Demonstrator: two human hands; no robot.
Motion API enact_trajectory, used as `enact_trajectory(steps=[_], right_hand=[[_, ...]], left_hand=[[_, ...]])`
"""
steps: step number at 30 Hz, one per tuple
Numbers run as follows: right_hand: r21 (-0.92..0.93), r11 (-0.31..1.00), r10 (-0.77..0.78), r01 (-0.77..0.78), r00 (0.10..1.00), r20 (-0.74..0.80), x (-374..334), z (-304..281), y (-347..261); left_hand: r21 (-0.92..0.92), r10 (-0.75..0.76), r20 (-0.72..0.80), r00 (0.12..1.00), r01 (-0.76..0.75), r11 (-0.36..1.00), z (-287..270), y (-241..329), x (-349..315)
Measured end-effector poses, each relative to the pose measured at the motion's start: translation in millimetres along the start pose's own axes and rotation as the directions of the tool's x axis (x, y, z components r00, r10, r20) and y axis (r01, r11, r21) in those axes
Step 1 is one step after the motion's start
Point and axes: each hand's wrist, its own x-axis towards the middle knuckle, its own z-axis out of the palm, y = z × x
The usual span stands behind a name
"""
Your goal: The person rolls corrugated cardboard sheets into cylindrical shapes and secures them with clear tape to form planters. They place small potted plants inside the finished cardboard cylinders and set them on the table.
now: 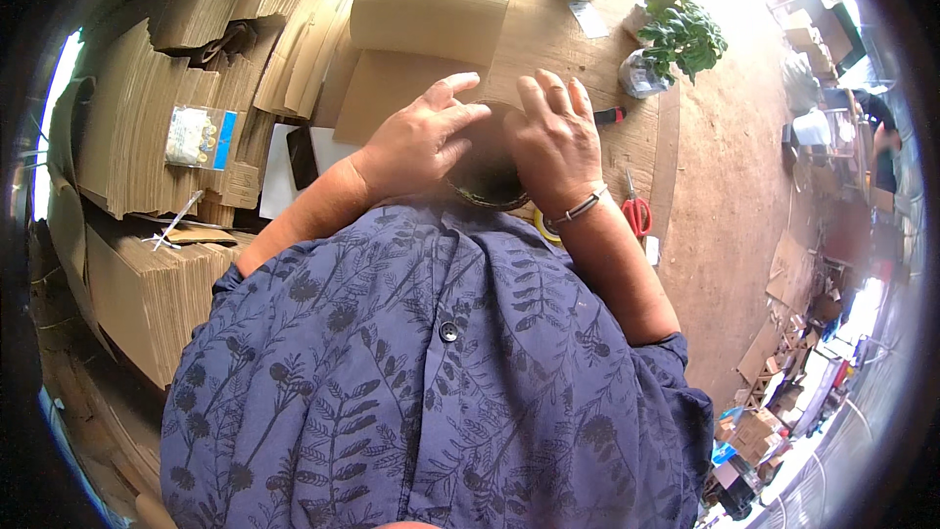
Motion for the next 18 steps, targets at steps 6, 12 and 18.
enact_trajectory(steps=[6, 12, 18], right_hand=[[0.122, 0.99, 0.066, -0.069, 0.997, 0.025, -13, -8, -16], [0.209, 0.971, 0.121, -0.121, 0.993, 0.009, -20, -15, -22], [0.304, 0.901, 0.377, -0.31, 0.906, -0.192, -23, -1, -20]], left_hand=[[0.189, -0.086, 0.225, 0.971, 0.043, 0.981, -11, 4, 15], [0.197, -0.183, 0.459, 0.869, 0.101, 0.975, -18, 12, 32], [0.215, -0.244, 0.537, 0.807, 0.148, 0.965, -23, 16, 48]])
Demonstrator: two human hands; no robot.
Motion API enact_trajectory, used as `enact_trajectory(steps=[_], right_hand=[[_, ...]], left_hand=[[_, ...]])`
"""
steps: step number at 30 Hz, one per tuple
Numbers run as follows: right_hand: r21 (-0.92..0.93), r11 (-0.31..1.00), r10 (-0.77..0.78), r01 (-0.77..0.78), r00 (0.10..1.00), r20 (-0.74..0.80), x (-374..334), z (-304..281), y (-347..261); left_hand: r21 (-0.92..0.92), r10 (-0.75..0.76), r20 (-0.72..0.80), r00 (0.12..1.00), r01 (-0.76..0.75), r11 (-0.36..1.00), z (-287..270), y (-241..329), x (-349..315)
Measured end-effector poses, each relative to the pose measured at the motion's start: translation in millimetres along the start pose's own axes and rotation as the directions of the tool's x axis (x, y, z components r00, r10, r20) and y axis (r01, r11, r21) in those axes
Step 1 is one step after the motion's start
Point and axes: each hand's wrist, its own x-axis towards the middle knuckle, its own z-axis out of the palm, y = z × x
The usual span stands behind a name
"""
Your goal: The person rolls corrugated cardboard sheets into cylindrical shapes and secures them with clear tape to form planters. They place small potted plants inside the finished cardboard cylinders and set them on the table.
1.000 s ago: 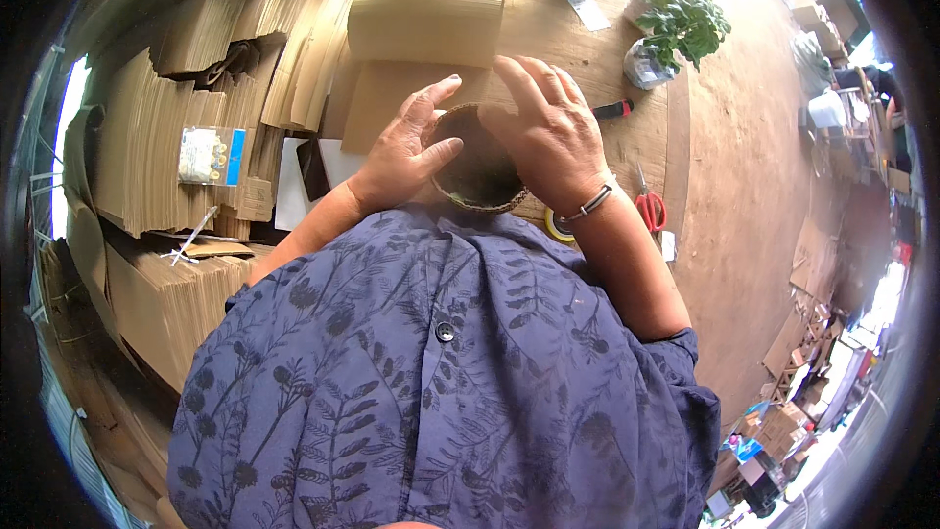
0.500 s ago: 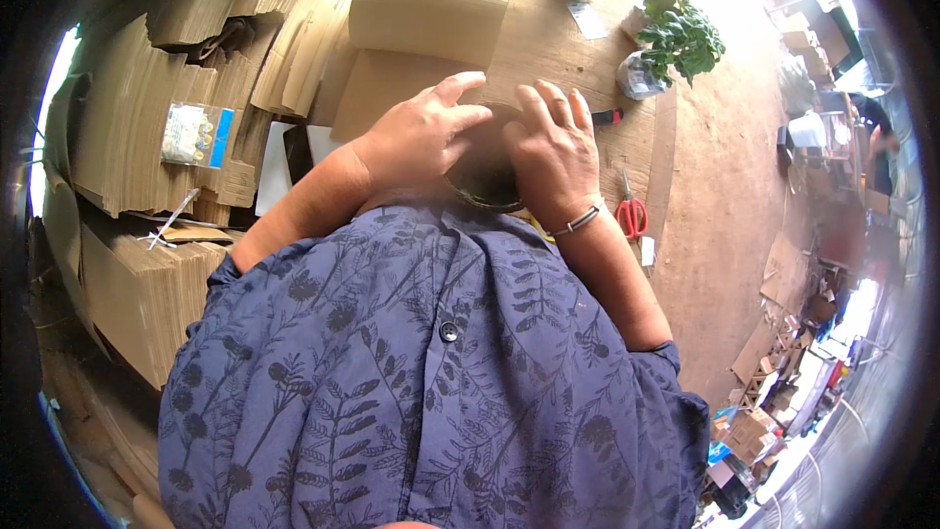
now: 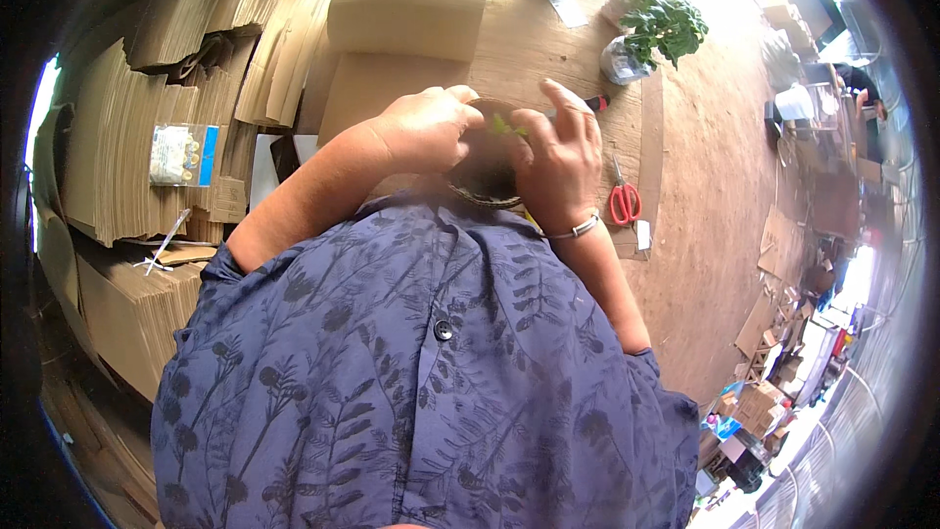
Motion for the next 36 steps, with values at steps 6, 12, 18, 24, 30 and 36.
enact_trajectory(steps=[6, 12, 18, 24, 30, 36], right_hand=[[-0.057, 0.996, -0.054, 0.066, 0.982, 0.179, -8, -28, -11], [-0.193, 0.98, 0.02, 0.037, 0.958, 0.285, -10, -5, -6], [-0.152, 0.988, 0.014, 0.032, 0.957, 0.29, -4, -1, -3], [-0.182, 0.983, 0.042, 0.025, 0.934, 0.356, -5, -1, 0], [-0.191, 0.982, 0.082, 0.012, 0.874, 0.479, 2, 1, 10], [-0.189, 0.982, 0.094, 0.006, 0.852, 0.515, 12, 0, 18]], left_hand=[[-0.047, 0.011, -0.03, 1.0, -0.012, 0.999, 5, -10, 7], [0.003, 0.008, 0.009, 1.0, -0.008, 1.0, -4, -2, 8], [-0.041, 0.003, -0.014, 1.0, -0.003, 0.999, 0, -8, 8], [-0.03, 0.004, 0.024, 1.0, -0.003, 1.0, -3, -4, 4], [-0.025, 0.002, 0.008, 1.0, -0.001, 1.0, 3, -4, 8], [0.0, 0.149, -0.265, 0.953, -0.155, 0.988, 28, -13, 5]])
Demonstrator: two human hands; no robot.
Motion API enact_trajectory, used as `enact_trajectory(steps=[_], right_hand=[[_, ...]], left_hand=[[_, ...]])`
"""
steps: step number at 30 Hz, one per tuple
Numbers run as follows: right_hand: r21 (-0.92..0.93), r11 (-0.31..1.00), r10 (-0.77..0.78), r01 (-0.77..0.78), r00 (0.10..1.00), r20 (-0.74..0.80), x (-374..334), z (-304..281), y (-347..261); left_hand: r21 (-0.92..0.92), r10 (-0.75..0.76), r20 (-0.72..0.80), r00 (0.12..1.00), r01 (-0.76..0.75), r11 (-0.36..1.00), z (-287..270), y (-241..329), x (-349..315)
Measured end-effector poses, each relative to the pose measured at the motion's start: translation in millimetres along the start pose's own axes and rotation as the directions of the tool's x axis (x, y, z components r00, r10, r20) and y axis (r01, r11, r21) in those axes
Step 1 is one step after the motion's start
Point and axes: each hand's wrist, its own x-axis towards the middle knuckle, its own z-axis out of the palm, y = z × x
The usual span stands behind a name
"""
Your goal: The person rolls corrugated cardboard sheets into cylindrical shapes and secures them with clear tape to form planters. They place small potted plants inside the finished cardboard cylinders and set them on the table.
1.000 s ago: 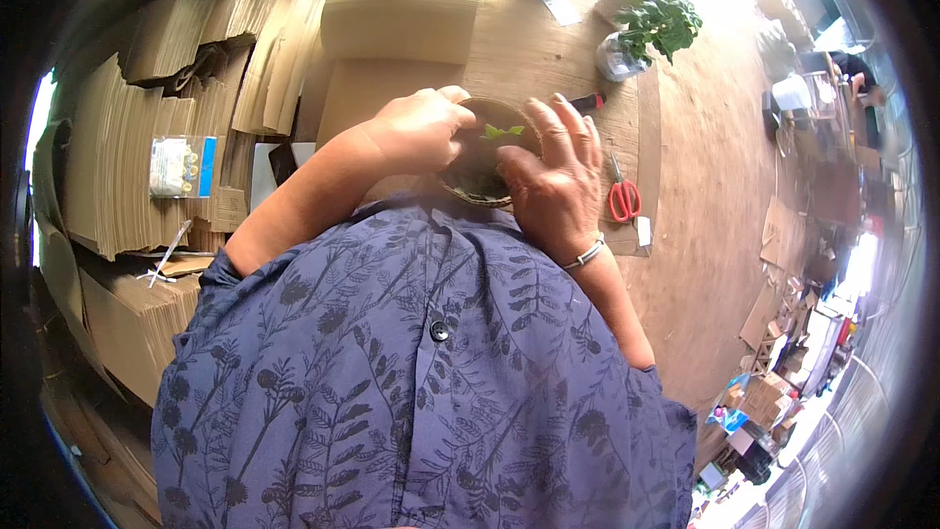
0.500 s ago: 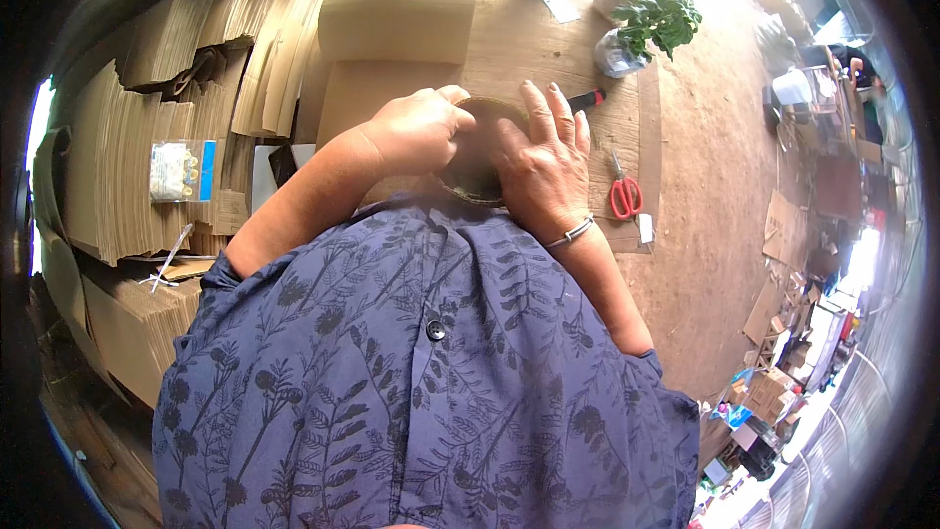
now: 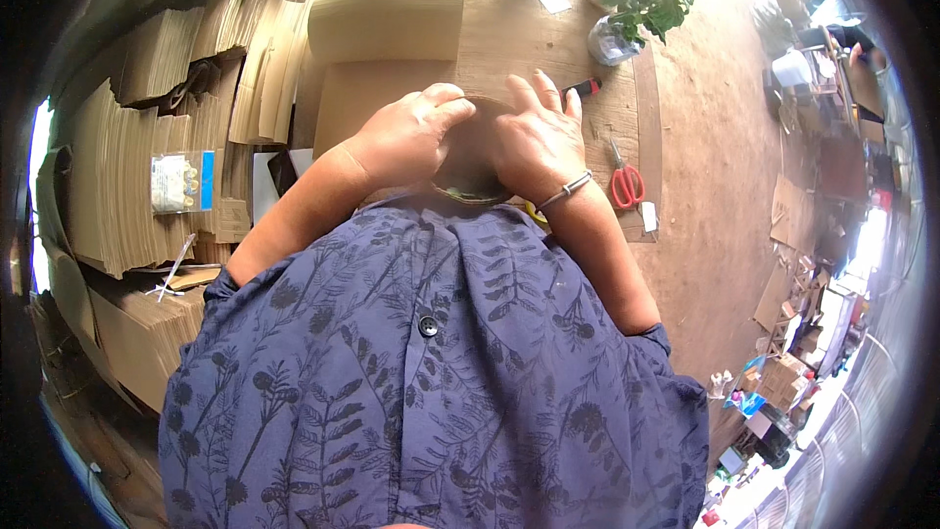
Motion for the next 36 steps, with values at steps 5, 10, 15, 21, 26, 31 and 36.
enact_trajectory(steps=[5, 10, 15, 21, 26, 31, 36], right_hand=[[0.109, 0.993, -0.04, 0.043, 0.999, -0.025, 0, -6, 9], [0.411, 0.902, 0.014, 0.13, 0.944, -0.329, -3, -18, 35], [0.5, 0.866, 0.117, 0.026, 0.96, -0.253, -1, -17, 23], [0.325, 0.927, -0.067, 0.185, 0.937, -0.343, 19, 10, 20], [0.369, 0.925, 0.041, 0.09, 0.942, -0.334, 22, 14, 15], [0.369, 0.929, 0.112, 0.011, 0.943, -0.312, 10, 9, 5], [0.414, 0.903, 0.179, -0.115, 0.976, -0.122, -13, 2, -10]], left_hand=[[0.018, -0.087, 0.088, 0.992, 0.086, 0.996, -8, 8, 4], [0.024, -0.107, 0.111, 0.988, 0.105, 0.994, -12, 7, 6], [-0.088, -0.049, -0.044, 0.998, 0.045, 0.995, -3, -5, -5], [-0.568, -0.249, -0.268, 0.931, 0.056, 0.821, -3, -7, -38], [-0.655, -0.415, -0.101, 0.904, 0.254, 0.712, 25, 6, -64], [-0.758, -0.403, -0.226, 0.887, 0.101, 0.645, 25, -14, -45], [-0.713, -0.456, -0.267, 0.849, 0.144, 0.686, 7, -15, -32]])
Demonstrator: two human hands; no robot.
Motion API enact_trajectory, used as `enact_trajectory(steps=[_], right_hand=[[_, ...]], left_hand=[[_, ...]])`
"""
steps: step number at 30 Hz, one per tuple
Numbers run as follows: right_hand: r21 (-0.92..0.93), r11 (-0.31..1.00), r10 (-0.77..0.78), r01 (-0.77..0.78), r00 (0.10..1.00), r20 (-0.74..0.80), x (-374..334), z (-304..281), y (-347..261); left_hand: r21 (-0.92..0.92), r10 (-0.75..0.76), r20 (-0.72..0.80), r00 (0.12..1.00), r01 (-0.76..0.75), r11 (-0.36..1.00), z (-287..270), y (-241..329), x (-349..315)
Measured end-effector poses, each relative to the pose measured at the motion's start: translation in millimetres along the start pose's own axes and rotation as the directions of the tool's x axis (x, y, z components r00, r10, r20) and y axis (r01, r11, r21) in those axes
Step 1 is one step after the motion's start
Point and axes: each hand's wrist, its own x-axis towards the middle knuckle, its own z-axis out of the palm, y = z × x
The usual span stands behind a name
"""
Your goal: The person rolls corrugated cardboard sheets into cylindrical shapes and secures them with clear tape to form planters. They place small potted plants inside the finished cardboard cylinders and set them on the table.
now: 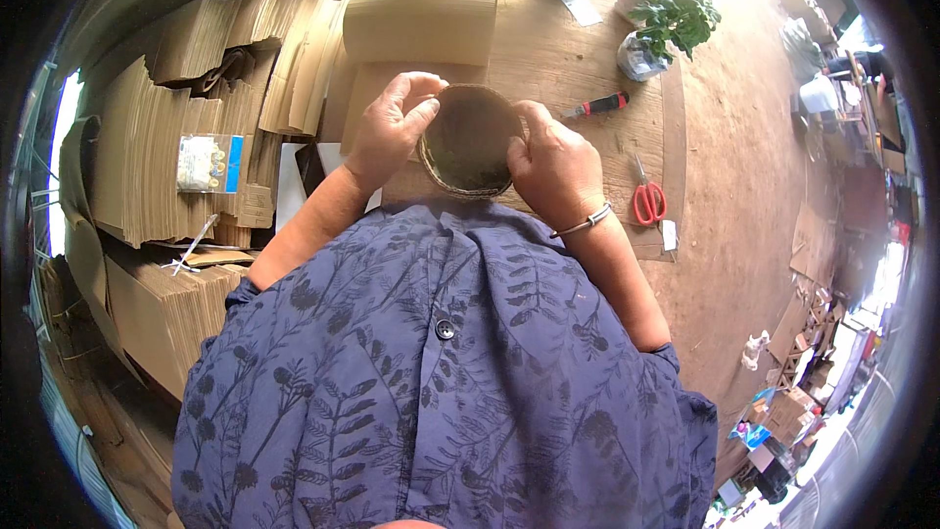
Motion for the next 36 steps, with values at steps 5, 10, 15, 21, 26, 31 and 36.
enact_trajectory(steps=[5, 10, 15, 21, 26, 31, 36], right_hand=[[-0.051, 0.995, -0.091, 0.082, 0.974, -0.205, 12, -9, 7], [-0.052, 0.99, -0.137, 0.131, 0.978, -0.154, 21, -5, 10], [0.081, 0.995, -0.045, 0.056, 0.99, -0.13, 19, 6, 11], [0.115, 0.982, -0.135, 0.15, 0.983, -0.126, 17, 6, 11], [0.189, 0.959, -0.178, 0.212, 0.967, -0.183, 19, 7, 14], [0.131, 0.935, -0.295, 0.33, 0.927, -0.23, 5, -14, 1], [0.132, 0.886, -0.459, 0.445, 0.881, 0.111, -14, -36, -5]], left_hand=[[0.069, 0.11, 0.002, 0.994, -0.11, 0.992, 13, 3, 3], [0.12, 0.073, 0.036, 0.997, -0.077, 0.99, 5, 7, 20], [-0.181, 0.024, 0.131, 0.991, 0.0, 0.984, -4, -9, 19], [-0.396, -0.08, 0.129, 0.988, 0.125, 0.91, -10, -25, -11], [-0.272, -0.032, 0.15, 0.988, 0.073, 0.96, -7, -5, -39], [-0.115, 0.0, 0.167, 0.986, 0.019, 0.993, -2, -16, -45], [0.01, -0.005, 0.161, 0.987, 0.004, 1.0, -5, -12, -24]])
